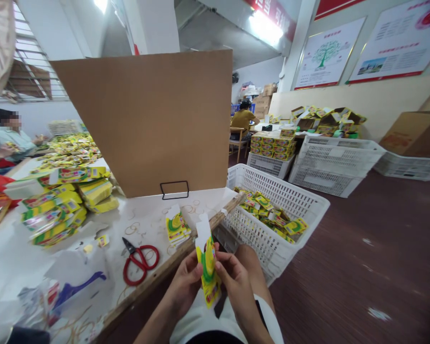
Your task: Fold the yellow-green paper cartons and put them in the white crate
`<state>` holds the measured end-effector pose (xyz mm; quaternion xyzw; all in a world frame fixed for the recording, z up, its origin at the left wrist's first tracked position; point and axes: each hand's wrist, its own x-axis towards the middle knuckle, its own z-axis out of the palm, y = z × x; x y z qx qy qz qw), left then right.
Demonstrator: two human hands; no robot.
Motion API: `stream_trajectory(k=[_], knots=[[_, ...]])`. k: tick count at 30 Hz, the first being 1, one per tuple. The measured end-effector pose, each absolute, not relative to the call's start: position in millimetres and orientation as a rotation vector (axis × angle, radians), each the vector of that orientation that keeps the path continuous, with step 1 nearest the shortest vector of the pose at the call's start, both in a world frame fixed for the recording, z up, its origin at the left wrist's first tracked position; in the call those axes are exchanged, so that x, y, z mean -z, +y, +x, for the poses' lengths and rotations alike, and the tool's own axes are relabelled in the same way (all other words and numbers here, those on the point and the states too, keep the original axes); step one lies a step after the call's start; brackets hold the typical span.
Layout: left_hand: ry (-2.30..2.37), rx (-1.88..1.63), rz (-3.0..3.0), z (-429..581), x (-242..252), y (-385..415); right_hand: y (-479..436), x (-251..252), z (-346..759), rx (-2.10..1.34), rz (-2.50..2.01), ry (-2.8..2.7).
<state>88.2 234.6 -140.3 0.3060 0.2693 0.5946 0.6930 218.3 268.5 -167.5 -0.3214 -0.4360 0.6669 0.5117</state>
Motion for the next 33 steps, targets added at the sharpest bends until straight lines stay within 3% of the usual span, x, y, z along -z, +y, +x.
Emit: stream_trajectory(k=[21,33], knots=[[1.124,-1.518,0.871,100.1,153.1,242.2,268.5,170.9,220.2,-1.378,-0.925,-1.184],[0.863,-1.184,1.133,78.5,134.8,226.5,278.1,145.1,246.0,-1.497,-0.747,-1.560]])
